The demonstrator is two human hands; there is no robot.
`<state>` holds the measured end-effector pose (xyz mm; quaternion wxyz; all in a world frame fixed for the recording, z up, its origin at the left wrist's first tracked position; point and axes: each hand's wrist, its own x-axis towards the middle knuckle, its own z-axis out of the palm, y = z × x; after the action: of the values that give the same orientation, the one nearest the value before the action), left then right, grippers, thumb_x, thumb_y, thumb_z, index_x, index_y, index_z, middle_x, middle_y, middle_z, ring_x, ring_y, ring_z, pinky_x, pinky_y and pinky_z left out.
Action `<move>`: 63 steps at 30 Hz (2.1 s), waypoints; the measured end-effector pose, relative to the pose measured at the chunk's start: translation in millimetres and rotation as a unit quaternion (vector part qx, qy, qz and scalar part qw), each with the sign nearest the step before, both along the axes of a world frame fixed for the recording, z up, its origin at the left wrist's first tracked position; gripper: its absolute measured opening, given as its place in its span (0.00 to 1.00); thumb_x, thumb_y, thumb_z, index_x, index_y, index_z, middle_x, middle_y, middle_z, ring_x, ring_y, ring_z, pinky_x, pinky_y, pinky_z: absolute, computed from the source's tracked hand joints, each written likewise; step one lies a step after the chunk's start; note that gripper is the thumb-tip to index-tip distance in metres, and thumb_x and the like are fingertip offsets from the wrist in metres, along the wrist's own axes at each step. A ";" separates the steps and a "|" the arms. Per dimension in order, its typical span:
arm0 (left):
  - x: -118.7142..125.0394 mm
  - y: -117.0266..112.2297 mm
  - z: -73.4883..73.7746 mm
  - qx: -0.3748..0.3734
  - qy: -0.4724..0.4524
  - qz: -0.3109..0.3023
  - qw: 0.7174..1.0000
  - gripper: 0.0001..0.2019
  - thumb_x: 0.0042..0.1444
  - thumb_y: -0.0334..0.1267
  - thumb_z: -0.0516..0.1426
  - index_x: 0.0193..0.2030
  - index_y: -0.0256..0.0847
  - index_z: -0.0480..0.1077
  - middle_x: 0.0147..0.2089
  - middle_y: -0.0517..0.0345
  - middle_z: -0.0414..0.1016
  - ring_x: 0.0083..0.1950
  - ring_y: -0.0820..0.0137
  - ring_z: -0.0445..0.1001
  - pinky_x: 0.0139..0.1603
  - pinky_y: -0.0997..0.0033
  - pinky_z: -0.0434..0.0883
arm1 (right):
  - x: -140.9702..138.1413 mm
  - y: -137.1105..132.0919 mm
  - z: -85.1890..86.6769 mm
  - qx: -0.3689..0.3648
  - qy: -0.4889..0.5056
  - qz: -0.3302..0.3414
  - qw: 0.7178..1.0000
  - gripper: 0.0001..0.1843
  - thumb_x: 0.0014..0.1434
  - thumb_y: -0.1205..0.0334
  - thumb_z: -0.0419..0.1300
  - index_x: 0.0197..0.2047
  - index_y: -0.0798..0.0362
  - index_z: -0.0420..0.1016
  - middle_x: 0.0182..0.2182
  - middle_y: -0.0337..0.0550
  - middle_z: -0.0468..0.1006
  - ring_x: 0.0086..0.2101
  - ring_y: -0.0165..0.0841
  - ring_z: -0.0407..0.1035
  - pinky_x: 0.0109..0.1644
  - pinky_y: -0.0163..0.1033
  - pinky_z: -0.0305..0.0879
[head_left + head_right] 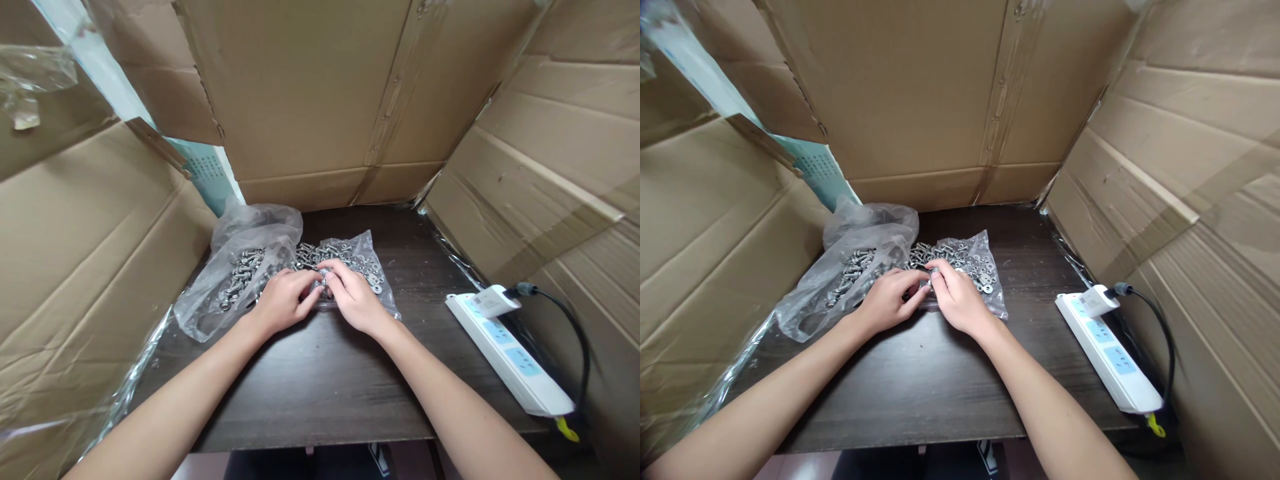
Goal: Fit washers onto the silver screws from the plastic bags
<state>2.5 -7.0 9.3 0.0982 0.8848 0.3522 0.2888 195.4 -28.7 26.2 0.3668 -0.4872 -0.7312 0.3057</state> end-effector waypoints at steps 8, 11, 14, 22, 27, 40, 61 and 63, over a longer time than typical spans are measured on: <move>-0.8 0.4 0.1 0.003 -0.009 0.010 1.000 0.09 0.68 0.38 0.54 0.48 0.40 0.74 0.30 0.60 0.77 0.32 0.66 0.76 0.43 0.64 0.67 | -1.3 0.8 -1.4 0.024 0.001 0.011 1.000 0.16 0.67 0.65 0.51 0.55 0.52 0.71 0.34 0.40 0.77 0.33 0.33 0.71 0.41 0.39 0.65; -0.8 0.3 0.1 -0.002 -0.010 0.011 1.000 0.09 0.68 0.38 0.53 0.48 0.41 0.74 0.30 0.60 0.76 0.32 0.67 0.75 0.43 0.64 0.67 | -1.9 0.7 -2.0 0.030 0.008 0.012 0.999 0.16 0.65 0.66 0.52 0.55 0.52 0.71 0.37 0.41 0.77 0.34 0.33 0.71 0.41 0.38 0.65; -0.2 -0.3 0.7 0.002 -0.007 0.007 1.000 0.09 0.68 0.39 0.53 0.47 0.41 0.74 0.30 0.60 0.76 0.31 0.67 0.74 0.42 0.65 0.67 | -1.7 0.0 -0.4 0.021 0.002 0.013 1.000 0.16 0.66 0.66 0.52 0.55 0.51 0.71 0.34 0.40 0.77 0.33 0.33 0.72 0.41 0.38 0.65; 0.4 -1.4 2.8 0.004 -0.007 0.000 1.000 0.10 0.67 0.39 0.53 0.47 0.40 0.74 0.30 0.60 0.75 0.32 0.68 0.74 0.43 0.64 0.67 | 0.4 -0.4 3.2 -0.001 0.007 0.005 1.000 0.14 0.70 0.61 0.50 0.55 0.51 0.71 0.33 0.39 0.78 0.33 0.34 0.72 0.42 0.39 0.64; 0.0 -1.4 2.4 0.015 0.003 0.004 1.000 0.11 0.67 0.40 0.53 0.47 0.40 0.75 0.29 0.59 0.75 0.31 0.68 0.73 0.42 0.65 0.67 | 0.5 0.8 0.7 0.014 0.008 0.019 1.000 0.15 0.68 0.64 0.52 0.55 0.51 0.71 0.32 0.38 0.77 0.32 0.33 0.71 0.40 0.38 0.64; 3.7 -5.6 6.9 0.009 -0.001 0.015 1.000 0.06 0.62 0.39 0.55 0.35 0.41 0.69 0.25 0.63 0.69 0.28 0.69 0.69 0.39 0.67 0.66 | -6.3 -4.5 3.4 -0.014 0.059 0.040 0.997 0.13 0.68 0.63 0.53 0.53 0.51 0.72 0.33 0.39 0.77 0.32 0.33 0.71 0.41 0.39 0.67; -81.3 2.4 91.3 -0.187 0.194 0.400 0.876 0.16 0.61 0.52 0.57 0.48 0.45 0.76 0.44 0.49 0.81 0.41 0.48 0.76 0.39 0.57 0.67 | 21.6 17.5 7.4 0.058 0.201 -0.127 0.970 0.11 0.64 0.58 0.58 0.48 0.49 0.73 0.31 0.36 0.71 0.27 0.29 0.63 0.32 0.37 0.61; -74.5 0.2 91.8 -0.143 0.162 0.401 0.890 0.16 0.62 0.50 0.56 0.51 0.46 0.75 0.42 0.53 0.81 0.40 0.52 0.76 0.38 0.60 0.66 | 23.2 18.3 6.8 0.060 0.175 -0.129 0.974 0.10 0.63 0.59 0.58 0.48 0.50 0.74 0.30 0.36 0.71 0.27 0.30 0.63 0.32 0.37 0.61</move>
<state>-72.1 -6.8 101.1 0.0412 0.6791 0.7256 0.1031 218.7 -10.4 33.0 0.5535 -0.4934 -0.6041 0.2919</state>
